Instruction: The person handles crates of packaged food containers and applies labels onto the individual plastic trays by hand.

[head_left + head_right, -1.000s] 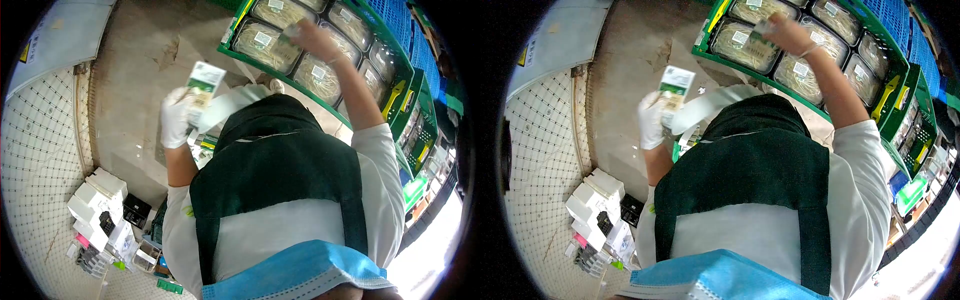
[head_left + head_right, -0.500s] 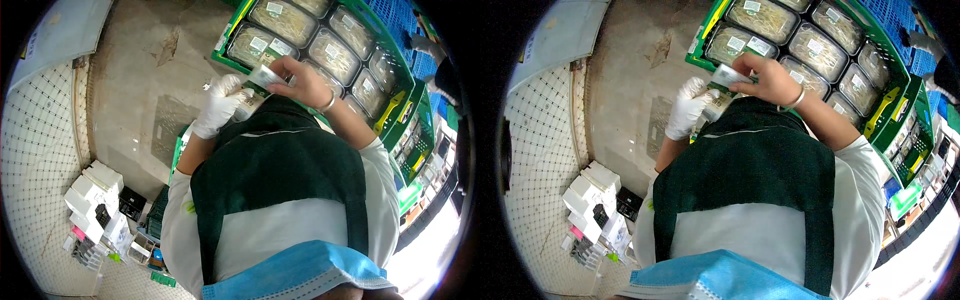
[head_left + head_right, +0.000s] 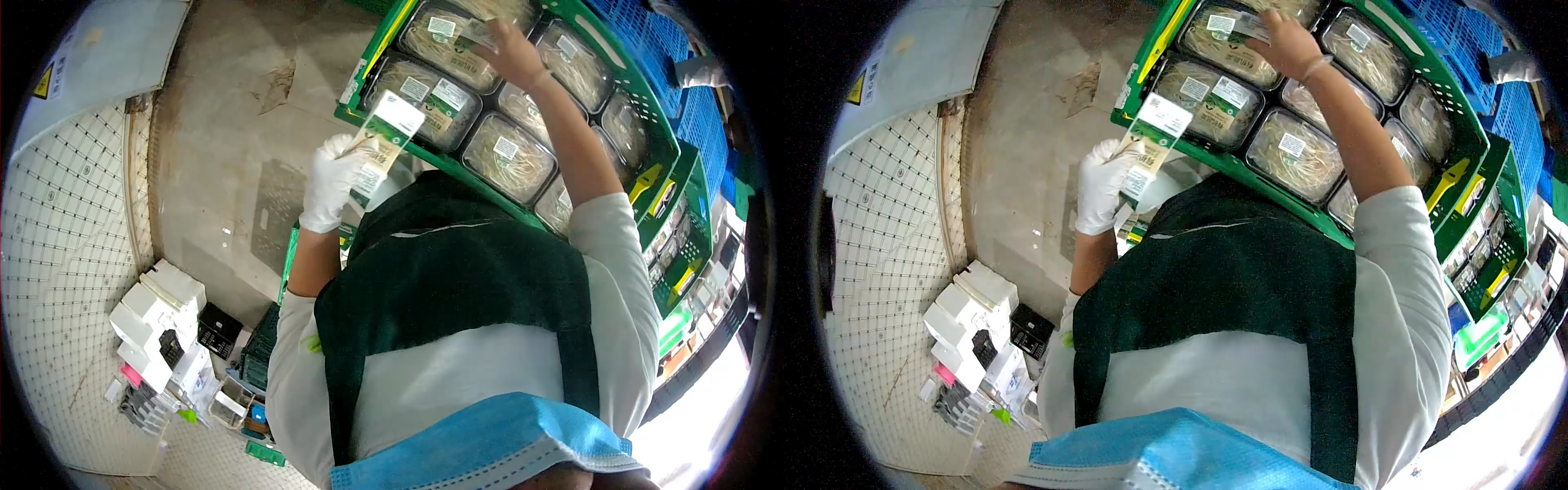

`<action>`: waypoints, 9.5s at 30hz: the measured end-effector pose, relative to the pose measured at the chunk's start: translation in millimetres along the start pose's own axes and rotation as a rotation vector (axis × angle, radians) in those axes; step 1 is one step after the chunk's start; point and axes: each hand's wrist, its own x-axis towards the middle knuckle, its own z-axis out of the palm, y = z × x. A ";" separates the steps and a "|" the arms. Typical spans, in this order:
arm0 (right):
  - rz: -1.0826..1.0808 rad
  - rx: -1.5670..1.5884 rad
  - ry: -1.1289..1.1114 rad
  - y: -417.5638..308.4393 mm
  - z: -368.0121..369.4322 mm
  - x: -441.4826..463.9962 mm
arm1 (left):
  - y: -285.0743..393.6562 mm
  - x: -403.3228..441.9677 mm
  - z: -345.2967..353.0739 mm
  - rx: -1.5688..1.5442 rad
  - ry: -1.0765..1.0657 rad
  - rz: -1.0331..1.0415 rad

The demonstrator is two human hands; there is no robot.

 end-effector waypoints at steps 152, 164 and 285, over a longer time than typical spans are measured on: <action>0.427 -0.132 -0.613 78.1 -89.2 -353.4 | -143.9 -115.5 139.2 0.026 -0.139 0.123; 0.102 0.785 -0.310 -8.2 -170.0 -295.2 | -131.0 -96.1 222.4 0.063 -0.327 0.203; 1.207 -0.494 0.267 531.5 -390.0 -750.9 | -276.3 65.7 843.2 0.326 -0.487 -0.127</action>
